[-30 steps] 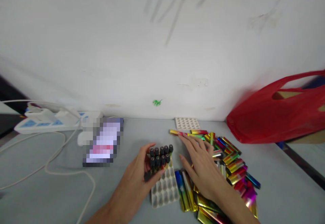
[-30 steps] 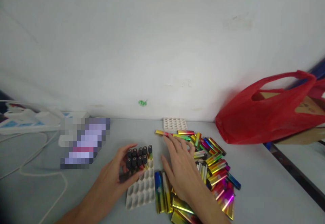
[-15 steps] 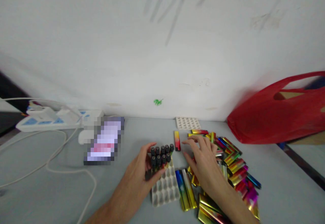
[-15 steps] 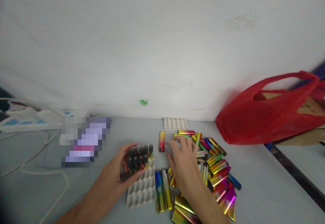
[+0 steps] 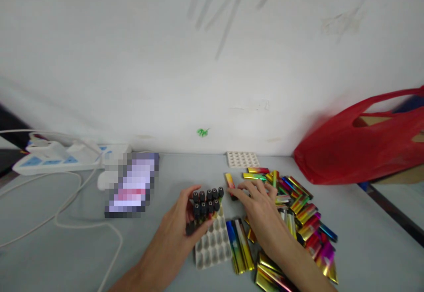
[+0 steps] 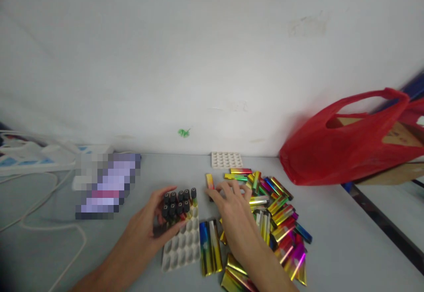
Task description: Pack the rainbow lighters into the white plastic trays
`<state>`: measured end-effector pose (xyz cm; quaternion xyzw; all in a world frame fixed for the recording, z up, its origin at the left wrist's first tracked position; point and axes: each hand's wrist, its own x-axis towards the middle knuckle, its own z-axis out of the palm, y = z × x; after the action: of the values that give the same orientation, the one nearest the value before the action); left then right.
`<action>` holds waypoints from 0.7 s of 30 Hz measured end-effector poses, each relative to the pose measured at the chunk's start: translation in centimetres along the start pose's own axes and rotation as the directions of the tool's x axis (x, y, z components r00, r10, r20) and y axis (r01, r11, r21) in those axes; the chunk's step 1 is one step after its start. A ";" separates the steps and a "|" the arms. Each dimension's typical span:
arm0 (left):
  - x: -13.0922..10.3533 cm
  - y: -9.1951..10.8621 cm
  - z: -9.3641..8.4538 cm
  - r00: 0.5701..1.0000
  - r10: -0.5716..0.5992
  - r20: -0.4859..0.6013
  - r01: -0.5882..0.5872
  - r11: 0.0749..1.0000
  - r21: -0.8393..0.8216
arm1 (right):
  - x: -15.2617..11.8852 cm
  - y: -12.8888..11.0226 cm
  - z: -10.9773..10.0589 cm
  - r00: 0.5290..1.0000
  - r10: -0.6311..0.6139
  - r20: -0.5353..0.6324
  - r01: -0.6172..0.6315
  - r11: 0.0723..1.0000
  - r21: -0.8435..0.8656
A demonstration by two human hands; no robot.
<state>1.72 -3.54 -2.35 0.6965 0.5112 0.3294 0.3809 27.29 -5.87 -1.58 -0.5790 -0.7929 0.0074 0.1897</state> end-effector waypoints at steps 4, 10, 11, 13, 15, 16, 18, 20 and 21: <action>0.0 -0.1 0.0 1.000 -0.001 -0.010 0.001 1.000 0.006 | -0.2 0.6 0.8 0.999 -0.026 -0.040 0.025 1.000 -0.014; 0.0 -0.1 0.0 1.000 -0.023 0.010 0.023 0.999 0.022 | 0.3 0.6 1.8 0.988 0.037 -0.147 -0.059 0.988 -0.145; 0.0 0.0 0.0 1.000 -0.023 0.014 0.023 1.000 0.017 | 0.4 0.6 1.8 0.987 0.045 -0.157 -0.069 0.986 -0.153; 0.0 0.0 -0.1 1.000 -0.021 0.016 0.021 1.000 0.005 | 0.5 0.5 1.9 0.987 0.051 -0.153 -0.075 0.985 -0.157; -0.1 0.0 -0.1 1.000 -0.018 0.013 0.017 1.000 0.005 | 0.5 0.6 1.9 0.991 0.049 -0.123 -0.067 0.987 -0.143; -0.1 0.0 -0.1 1.000 -0.017 0.012 0.017 1.000 0.009 | 0.5 0.6 1.8 0.993 0.046 -0.108 -0.061 0.989 -0.137; -0.1 0.1 -0.1 1.000 -0.014 0.013 0.014 1.000 0.016 | 0.5 0.4 1.7 0.996 0.033 -0.086 -0.042 0.994 -0.100; -0.1 0.0 -0.1 1.000 -0.005 0.005 0.005 1.000 0.020 | 0.4 0.1 1.2 0.994 0.037 -0.101 -0.039 0.999 -0.010; -0.1 0.0 -0.1 1.000 0.001 -0.004 -0.001 1.000 0.022 | 0.4 -0.2 0.8 0.991 0.060 -0.122 -0.052 0.997 0.063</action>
<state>1.60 -3.60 -2.35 0.7002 0.5151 0.3255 0.3720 26.77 -5.37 -2.15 -0.5946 -0.7623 0.0004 0.2556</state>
